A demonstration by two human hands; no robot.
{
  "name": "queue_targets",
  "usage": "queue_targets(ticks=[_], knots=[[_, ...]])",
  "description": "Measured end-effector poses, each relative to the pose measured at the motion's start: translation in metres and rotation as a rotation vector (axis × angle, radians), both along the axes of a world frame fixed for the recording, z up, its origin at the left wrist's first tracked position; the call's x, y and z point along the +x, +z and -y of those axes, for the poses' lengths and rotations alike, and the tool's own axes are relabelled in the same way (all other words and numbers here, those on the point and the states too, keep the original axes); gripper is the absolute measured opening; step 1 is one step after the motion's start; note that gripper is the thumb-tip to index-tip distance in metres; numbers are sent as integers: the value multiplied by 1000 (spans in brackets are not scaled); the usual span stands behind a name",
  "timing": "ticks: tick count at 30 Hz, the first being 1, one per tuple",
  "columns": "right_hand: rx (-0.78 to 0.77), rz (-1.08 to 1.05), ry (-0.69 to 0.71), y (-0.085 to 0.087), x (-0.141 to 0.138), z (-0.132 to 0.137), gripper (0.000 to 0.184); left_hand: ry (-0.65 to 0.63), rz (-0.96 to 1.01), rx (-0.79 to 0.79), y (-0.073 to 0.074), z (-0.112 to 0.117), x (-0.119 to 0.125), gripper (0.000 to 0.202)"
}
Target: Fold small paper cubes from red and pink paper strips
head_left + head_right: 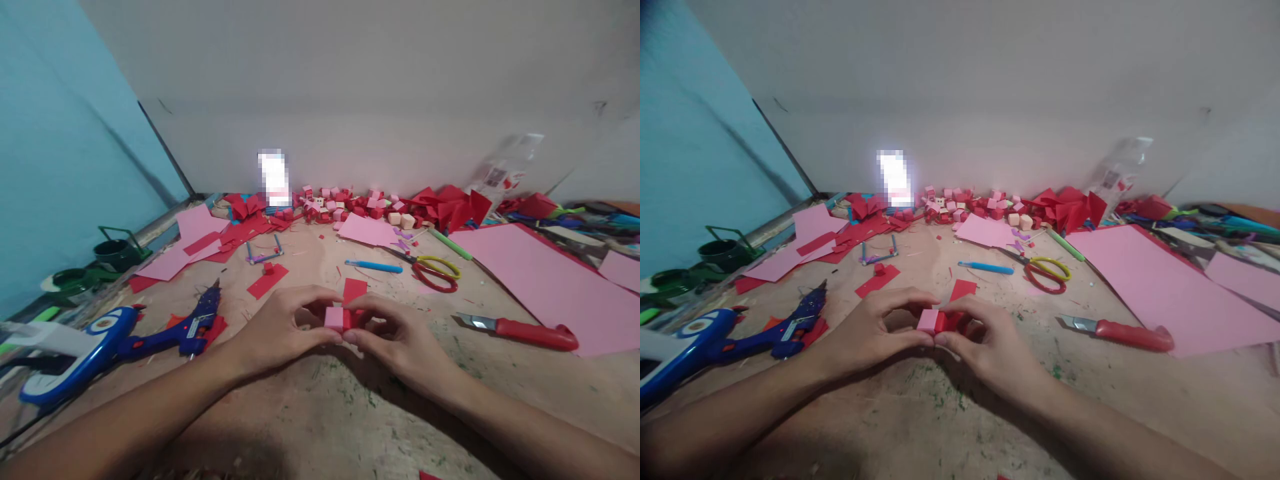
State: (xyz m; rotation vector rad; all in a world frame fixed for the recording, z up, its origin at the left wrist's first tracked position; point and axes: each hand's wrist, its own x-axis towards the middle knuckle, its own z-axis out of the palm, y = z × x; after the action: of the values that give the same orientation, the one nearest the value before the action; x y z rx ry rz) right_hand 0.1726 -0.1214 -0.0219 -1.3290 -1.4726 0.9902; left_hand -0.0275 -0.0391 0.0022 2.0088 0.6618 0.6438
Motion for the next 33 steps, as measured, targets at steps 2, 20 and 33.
queue_targets(ticks=[2,20,33], knots=[[-3,-20,-4,1,0,0,24,11,-7,-15,2,1,0,30],[-7,26,9,-1,1,-1,23,-3,-2,-53,1,2,0,22],[-142,-73,-25,4,1,-1,32,-44,61,-103,-4,1,0,34]])
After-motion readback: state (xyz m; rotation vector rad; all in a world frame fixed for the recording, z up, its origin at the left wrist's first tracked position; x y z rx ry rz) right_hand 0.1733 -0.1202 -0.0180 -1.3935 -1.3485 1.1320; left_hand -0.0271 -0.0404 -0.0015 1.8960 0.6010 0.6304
